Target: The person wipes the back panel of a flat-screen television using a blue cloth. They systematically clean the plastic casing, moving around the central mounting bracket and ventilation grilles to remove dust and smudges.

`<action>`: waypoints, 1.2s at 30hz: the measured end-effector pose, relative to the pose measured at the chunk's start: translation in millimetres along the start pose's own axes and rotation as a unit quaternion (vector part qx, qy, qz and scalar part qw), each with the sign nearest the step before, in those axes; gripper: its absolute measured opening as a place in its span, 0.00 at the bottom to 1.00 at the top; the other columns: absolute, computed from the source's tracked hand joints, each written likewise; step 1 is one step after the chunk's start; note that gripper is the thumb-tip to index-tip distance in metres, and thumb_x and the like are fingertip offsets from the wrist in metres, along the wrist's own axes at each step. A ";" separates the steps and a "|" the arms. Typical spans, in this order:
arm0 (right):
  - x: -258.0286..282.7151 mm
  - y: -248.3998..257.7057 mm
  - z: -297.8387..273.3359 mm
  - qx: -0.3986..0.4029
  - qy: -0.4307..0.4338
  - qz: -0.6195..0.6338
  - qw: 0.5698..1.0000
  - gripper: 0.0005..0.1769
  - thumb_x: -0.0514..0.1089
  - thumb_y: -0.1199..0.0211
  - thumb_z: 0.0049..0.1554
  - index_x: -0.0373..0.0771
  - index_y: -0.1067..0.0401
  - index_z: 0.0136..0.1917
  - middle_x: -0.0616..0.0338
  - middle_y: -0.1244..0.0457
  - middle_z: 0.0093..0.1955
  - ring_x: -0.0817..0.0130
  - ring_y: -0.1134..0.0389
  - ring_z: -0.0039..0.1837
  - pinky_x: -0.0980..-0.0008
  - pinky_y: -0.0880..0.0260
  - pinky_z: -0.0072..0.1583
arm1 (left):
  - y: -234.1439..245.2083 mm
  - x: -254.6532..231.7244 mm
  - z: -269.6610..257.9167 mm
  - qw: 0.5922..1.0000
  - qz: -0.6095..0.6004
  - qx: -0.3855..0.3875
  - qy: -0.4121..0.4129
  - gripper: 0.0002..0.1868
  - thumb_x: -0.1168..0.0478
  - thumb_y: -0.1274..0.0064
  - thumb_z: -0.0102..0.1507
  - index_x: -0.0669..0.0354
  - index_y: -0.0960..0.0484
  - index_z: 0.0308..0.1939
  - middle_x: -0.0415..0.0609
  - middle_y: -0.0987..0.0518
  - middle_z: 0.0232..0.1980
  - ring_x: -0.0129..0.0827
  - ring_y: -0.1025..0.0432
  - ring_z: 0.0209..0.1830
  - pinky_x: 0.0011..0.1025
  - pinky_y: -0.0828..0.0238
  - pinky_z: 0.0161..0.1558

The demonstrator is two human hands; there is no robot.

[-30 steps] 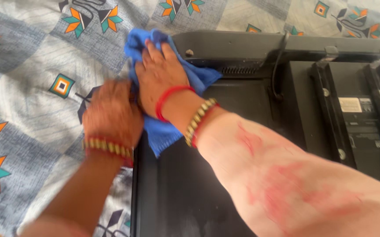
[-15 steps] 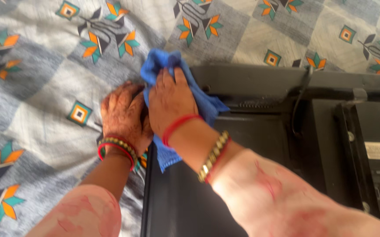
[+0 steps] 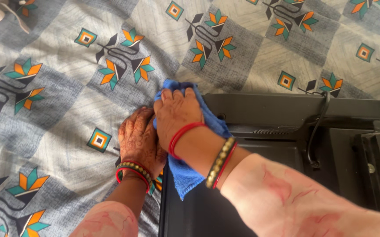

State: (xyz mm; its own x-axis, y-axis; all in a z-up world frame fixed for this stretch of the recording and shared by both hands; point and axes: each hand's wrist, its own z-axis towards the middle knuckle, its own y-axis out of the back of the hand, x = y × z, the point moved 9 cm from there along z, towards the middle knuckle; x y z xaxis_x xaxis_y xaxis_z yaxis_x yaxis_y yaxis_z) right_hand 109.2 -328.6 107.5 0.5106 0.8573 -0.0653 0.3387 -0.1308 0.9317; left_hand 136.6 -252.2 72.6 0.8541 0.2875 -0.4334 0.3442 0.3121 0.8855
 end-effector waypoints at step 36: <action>53.9 -35.1 -157.6 -0.189 0.056 0.168 0.966 0.36 0.57 0.34 0.39 0.36 0.30 0.58 0.41 0.44 0.73 0.50 0.51 0.79 0.39 0.58 0.71 | -8.2 12.3 -2.7 0.998 -0.025 -0.044 -0.034 0.28 0.62 0.46 0.57 0.44 0.22 0.63 0.42 0.31 0.70 0.43 0.42 0.74 0.51 0.52 0.72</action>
State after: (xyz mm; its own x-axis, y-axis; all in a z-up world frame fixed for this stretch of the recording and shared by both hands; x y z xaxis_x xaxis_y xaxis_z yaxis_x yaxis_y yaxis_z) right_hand 0.3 -199.3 127.6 0.4465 0.8488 0.2833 -0.1545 -0.2387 0.9587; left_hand 143.2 -248.7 59.6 0.8623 0.2073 -0.4620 0.3549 0.4033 0.8434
